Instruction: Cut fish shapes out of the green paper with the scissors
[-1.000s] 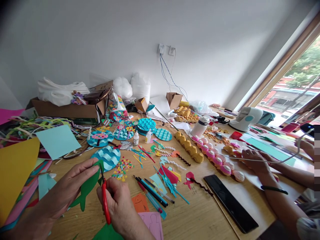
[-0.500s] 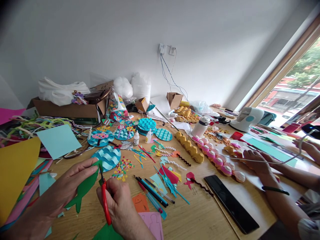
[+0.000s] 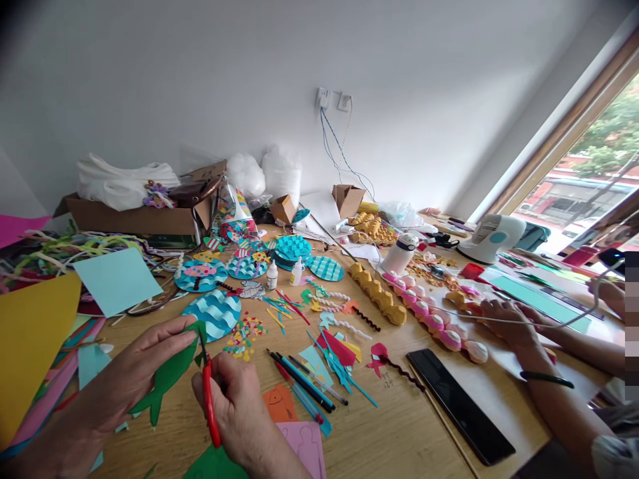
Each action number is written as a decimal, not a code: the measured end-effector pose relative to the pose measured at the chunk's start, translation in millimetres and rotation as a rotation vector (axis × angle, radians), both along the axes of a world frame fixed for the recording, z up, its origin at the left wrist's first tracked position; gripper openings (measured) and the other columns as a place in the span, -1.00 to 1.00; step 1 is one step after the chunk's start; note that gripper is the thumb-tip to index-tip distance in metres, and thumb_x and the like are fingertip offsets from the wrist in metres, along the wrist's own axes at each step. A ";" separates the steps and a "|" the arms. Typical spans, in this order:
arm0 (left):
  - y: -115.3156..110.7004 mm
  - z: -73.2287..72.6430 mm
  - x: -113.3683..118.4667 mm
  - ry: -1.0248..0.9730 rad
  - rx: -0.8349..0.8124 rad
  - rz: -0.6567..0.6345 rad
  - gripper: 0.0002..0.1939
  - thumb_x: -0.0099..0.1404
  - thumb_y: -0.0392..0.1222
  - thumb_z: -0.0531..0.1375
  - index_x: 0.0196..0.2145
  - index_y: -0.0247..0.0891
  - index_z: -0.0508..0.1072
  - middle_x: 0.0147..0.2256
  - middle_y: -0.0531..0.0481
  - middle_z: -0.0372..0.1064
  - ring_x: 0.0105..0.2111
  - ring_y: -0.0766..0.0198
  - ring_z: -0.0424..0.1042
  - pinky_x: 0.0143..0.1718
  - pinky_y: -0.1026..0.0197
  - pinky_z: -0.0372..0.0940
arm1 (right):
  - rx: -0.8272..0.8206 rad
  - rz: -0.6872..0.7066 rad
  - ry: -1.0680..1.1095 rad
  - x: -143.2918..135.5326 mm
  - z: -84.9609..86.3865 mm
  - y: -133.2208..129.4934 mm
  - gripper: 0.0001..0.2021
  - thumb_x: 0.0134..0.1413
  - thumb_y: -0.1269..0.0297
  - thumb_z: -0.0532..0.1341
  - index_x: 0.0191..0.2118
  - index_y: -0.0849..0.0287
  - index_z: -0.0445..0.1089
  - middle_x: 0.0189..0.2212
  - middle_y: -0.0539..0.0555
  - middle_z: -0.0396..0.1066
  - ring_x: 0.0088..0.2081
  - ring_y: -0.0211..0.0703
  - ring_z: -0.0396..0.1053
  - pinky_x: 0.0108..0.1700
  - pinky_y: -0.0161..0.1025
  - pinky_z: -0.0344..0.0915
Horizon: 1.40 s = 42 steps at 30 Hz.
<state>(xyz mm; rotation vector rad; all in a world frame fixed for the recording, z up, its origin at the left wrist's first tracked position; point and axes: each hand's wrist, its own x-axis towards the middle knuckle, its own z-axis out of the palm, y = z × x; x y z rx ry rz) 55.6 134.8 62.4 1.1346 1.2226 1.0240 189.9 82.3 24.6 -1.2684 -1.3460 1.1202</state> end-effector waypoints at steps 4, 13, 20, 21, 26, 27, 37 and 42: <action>3.2 -0.9 -1.0 -0.009 -0.017 -0.059 -0.66 -0.04 0.04 0.38 -0.29 -0.13 0.61 -0.28 0.00 0.64 -0.04 -0.06 0.51 -0.09 0.13 0.41 | -0.030 0.019 0.065 -1.3 -3.7 0.5 -0.71 0.10 0.19 0.12 -0.57 0.12 0.08 -0.69 -0.15 0.02 -0.61 -0.36 0.00 -0.55 -0.37 -0.05; 6.6 -5.2 -4.7 -0.018 0.017 -0.140 -0.65 -0.06 0.08 0.40 -0.31 -0.10 0.63 -0.23 0.01 0.64 0.01 -0.11 0.47 0.01 0.10 0.37 | -0.060 0.038 0.125 -0.5 -0.5 -1.3 -0.73 0.09 0.19 0.12 -0.56 0.11 0.09 -0.70 -0.16 0.06 -0.65 -0.38 0.05 -0.60 -0.40 -0.02; 8.8 -11.1 -9.7 0.009 -0.017 -0.106 -0.58 -0.04 0.10 0.40 -0.22 -0.09 0.62 -0.08 0.01 0.61 0.08 -0.09 0.44 0.10 0.08 0.33 | -0.027 0.042 0.111 0.5 -0.3 -1.8 -0.73 0.09 0.24 0.10 -0.58 0.12 0.09 -0.70 -0.16 0.04 -0.66 -0.40 0.00 -0.62 -0.41 -0.06; 8.8 -11.2 -10.4 0.011 -0.022 -0.105 -0.56 -0.04 0.10 0.41 -0.20 -0.09 0.62 -0.06 0.01 0.60 0.09 -0.09 0.43 0.13 0.07 0.31 | -0.026 0.048 0.118 0.7 -0.5 -2.0 -0.73 0.09 0.24 0.10 -0.58 0.12 0.09 -0.71 -0.16 0.04 -0.67 -0.40 0.00 -0.63 -0.41 -0.07; 7.2 -5.8 -12.3 0.035 0.025 -0.137 -0.52 -0.06 0.15 0.40 -0.19 -0.11 0.62 -0.05 -0.05 0.60 0.10 -0.11 0.43 0.11 0.07 0.33 | -0.016 0.067 0.137 1.4 -3.1 -2.2 -0.71 0.11 0.23 0.10 -0.59 0.11 0.07 -0.72 -0.16 0.02 -0.68 -0.39 -0.01 -0.66 -0.40 -0.10; 7.0 -4.3 -12.4 0.045 0.035 -0.137 -0.53 -0.05 0.16 0.40 -0.20 -0.11 0.62 -0.05 -0.05 0.60 0.10 -0.11 0.43 0.10 0.07 0.34 | -0.009 0.068 0.136 1.5 -3.6 -2.1 -0.71 0.11 0.24 0.10 -0.59 0.11 0.07 -0.72 -0.16 0.02 -0.68 -0.39 -0.02 -0.65 -0.40 -0.10; 8.8 -0.6 -15.3 0.096 0.030 -0.210 -0.54 0.00 0.15 0.36 -0.18 -0.13 0.62 -0.14 -0.07 0.63 0.03 -0.11 0.48 -0.01 0.07 0.42 | 0.061 0.045 0.039 1.1 -4.1 -0.1 -0.71 0.12 0.27 0.11 -0.58 0.12 0.06 -0.67 -0.15 -0.03 -0.59 -0.36 -0.09 -0.55 -0.34 -0.14; 9.9 -2.9 -15.8 0.103 0.017 -0.230 -0.55 0.00 0.12 0.36 -0.17 -0.12 0.61 -0.17 -0.05 0.64 -0.02 -0.10 0.51 -0.06 0.09 0.45 | 0.090 0.025 0.028 -0.2 -5.6 0.1 -0.72 0.12 0.27 0.10 -0.57 0.12 0.05 -0.66 -0.14 -0.03 -0.56 -0.34 -0.09 -0.52 -0.33 -0.11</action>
